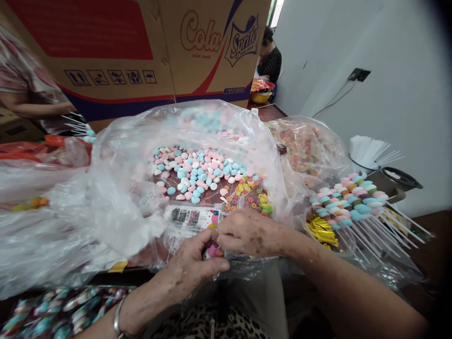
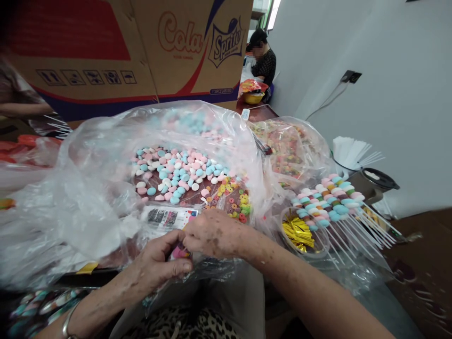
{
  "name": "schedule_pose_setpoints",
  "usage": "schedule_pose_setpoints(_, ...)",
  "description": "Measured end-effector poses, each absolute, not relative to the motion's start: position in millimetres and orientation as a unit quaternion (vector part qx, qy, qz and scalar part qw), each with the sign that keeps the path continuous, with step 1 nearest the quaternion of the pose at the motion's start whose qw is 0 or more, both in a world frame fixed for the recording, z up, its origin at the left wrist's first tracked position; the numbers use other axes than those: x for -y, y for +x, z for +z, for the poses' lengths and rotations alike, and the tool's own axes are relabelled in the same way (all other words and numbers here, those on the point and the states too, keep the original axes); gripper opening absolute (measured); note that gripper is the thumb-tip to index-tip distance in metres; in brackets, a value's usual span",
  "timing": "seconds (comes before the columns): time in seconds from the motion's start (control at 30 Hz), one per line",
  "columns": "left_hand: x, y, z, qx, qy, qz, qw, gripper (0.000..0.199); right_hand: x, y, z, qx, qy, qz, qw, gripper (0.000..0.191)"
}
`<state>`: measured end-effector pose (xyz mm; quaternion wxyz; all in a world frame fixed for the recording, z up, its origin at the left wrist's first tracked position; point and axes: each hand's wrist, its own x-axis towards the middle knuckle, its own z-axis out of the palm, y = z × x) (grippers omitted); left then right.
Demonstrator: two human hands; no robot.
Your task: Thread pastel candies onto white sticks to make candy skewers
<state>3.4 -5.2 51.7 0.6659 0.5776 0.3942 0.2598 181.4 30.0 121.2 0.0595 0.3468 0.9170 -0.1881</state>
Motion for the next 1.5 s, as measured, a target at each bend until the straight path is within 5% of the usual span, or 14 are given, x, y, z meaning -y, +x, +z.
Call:
schedule_pose_setpoints(0.13,6.0,1.3,57.9,-0.361,0.496,0.269,0.742,0.031,-31.3,178.6,121.6,-0.931,0.292,-0.203,0.085,0.022)
schedule_pose_setpoints(0.47,5.3,-5.2,65.5,-0.405,0.330,0.270,0.809,0.035,-42.6,194.6,121.1,-0.886,0.340,-0.314,-0.028,0.023)
schedule_pose_setpoints(0.6,5.1,0.4,63.6,-0.422,0.360,0.305,0.774,0.041,-42.9,199.9,116.7,-0.843,0.429,-0.297,-0.130,0.017)
schedule_pose_setpoints(0.77,3.9,4.8,54.4,-0.470,0.417,0.345,0.697,0.044,-39.8,200.5,107.0,-0.897,0.349,-0.236,-0.133,0.030)
schedule_pose_setpoints(0.97,2.5,5.9,58.8,-0.501,0.468,0.384,0.618,0.031,-22.8,187.1,91.2,-0.729,0.463,-0.423,-0.273,0.016)
schedule_pose_setpoints(1.07,-3.1,7.5,69.4,-0.505,0.557,0.433,0.497,0.023,-11.4,178.1,81.6,-0.644,0.500,-0.489,-0.311,0.035)
schedule_pose_setpoints(1.13,-5.9,9.6,74.3,-0.500,0.581,0.438,0.470,0.021,-6.4,172.3,75.6,-0.633,0.506,-0.496,-0.313,0.029)
schedule_pose_setpoints(1.4,-3.8,3.1,66.3,-0.393,0.391,0.370,0.745,0.033,-3.9,168.5,58.4,-0.646,0.501,-0.400,-0.415,0.024)
schedule_pose_setpoints(1.5,-4.4,-0.7,64.1,-0.369,0.354,0.371,0.775,0.035,-3.9,173.6,57.5,-0.650,0.447,-0.457,-0.410,0.022)
